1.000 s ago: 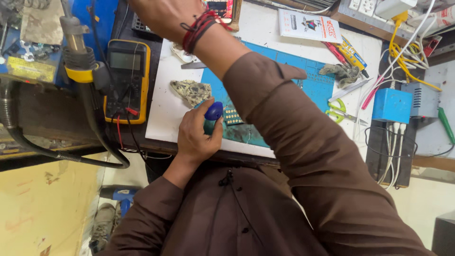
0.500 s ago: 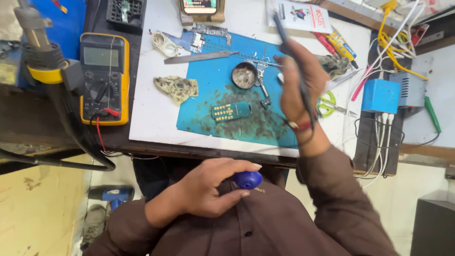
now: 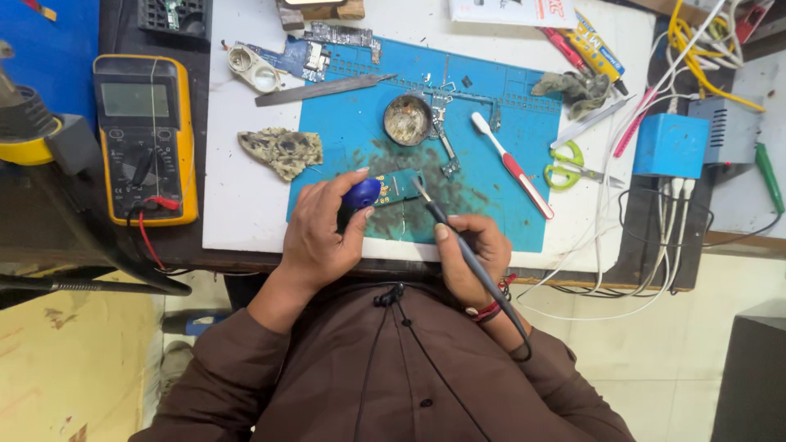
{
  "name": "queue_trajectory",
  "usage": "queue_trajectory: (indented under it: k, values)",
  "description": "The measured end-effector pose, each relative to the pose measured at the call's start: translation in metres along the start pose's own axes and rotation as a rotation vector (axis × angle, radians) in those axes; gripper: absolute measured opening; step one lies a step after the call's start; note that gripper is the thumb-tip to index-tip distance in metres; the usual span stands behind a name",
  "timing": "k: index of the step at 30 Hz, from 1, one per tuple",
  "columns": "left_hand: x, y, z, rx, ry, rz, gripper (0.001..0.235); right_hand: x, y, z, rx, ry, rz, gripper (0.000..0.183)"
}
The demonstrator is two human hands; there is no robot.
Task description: The person solders a small green circuit board using a soldering iron and flux. They wipe the board with a cloth, then use a toothbrush to clean the soldered area. The person continues soldering different sections of the board and briefly handles a second circuit board.
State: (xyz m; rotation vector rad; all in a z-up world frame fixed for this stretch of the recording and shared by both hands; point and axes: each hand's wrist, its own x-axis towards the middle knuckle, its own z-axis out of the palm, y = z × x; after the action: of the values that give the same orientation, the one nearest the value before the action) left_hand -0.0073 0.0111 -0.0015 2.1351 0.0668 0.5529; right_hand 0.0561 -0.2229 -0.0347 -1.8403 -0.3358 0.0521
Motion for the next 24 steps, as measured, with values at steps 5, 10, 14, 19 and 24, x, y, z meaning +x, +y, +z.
queue_trajectory:
  k: [5, 10, 14, 19, 24]
  values:
    - [0.004, 0.003, 0.000, 0.032, 0.000, 0.013, 0.048, 0.010, -0.019, 0.007, -0.146, -0.101, -0.370, 0.019]
    - [0.006, 0.004, 0.002, 0.064, -0.035, -0.013, 0.048, 0.016, -0.028, 0.009, -0.147, -0.129, -0.418, 0.021]
    - [0.007, 0.004, 0.002, 0.065, -0.042, -0.023, 0.048, 0.020, -0.032, 0.010, -0.167, -0.152, -0.456, 0.021]
    - [0.007, 0.003, 0.003, 0.066, -0.049, -0.035, 0.049, 0.023, -0.037, 0.012, -0.196, -0.171, -0.506, 0.021]
    - [0.008, 0.006, 0.003, 0.093, -0.035, -0.041, 0.049, 0.026, -0.040, 0.013, -0.223, -0.184, -0.540, 0.021]
